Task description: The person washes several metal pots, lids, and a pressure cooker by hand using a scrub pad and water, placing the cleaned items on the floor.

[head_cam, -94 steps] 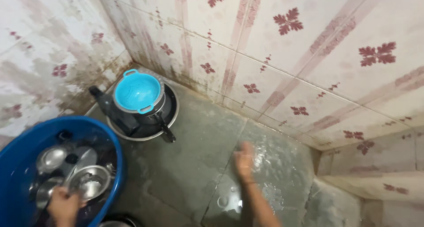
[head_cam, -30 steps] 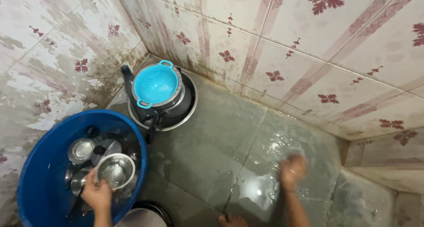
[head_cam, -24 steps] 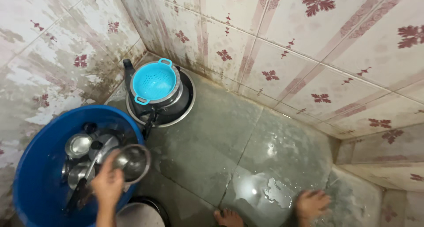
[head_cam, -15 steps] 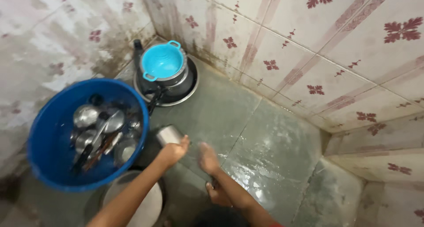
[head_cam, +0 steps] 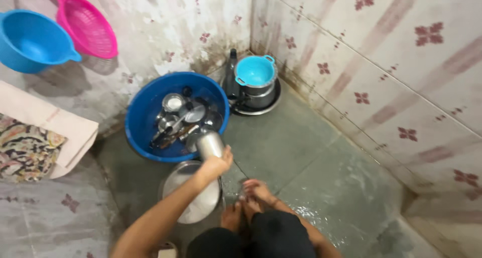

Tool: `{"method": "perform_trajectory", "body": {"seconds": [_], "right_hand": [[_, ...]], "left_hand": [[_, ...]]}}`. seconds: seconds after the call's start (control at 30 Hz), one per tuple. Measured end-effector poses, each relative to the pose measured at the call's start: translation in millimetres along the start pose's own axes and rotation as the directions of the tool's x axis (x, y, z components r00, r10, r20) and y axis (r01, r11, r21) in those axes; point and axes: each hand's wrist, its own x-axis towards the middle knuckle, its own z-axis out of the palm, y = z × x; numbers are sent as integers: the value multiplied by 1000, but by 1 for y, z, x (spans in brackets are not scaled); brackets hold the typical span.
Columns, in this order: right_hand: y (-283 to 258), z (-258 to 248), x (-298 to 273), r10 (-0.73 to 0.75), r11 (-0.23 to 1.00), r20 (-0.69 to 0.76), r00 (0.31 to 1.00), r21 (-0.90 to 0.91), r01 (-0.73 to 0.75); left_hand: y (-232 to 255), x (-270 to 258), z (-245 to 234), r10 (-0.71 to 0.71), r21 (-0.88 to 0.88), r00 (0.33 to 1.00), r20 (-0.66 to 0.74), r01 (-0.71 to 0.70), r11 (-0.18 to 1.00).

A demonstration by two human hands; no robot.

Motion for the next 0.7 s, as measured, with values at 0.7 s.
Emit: {"method": "perform_trajectory", "body": {"seconds": [0.7], "right_hand": [[-10, -11, -26, -279, 65, 43, 959, -996, 63]], "left_hand": [[-145, -13, 86, -785, -411, 515, 345, 835, 367]]}}
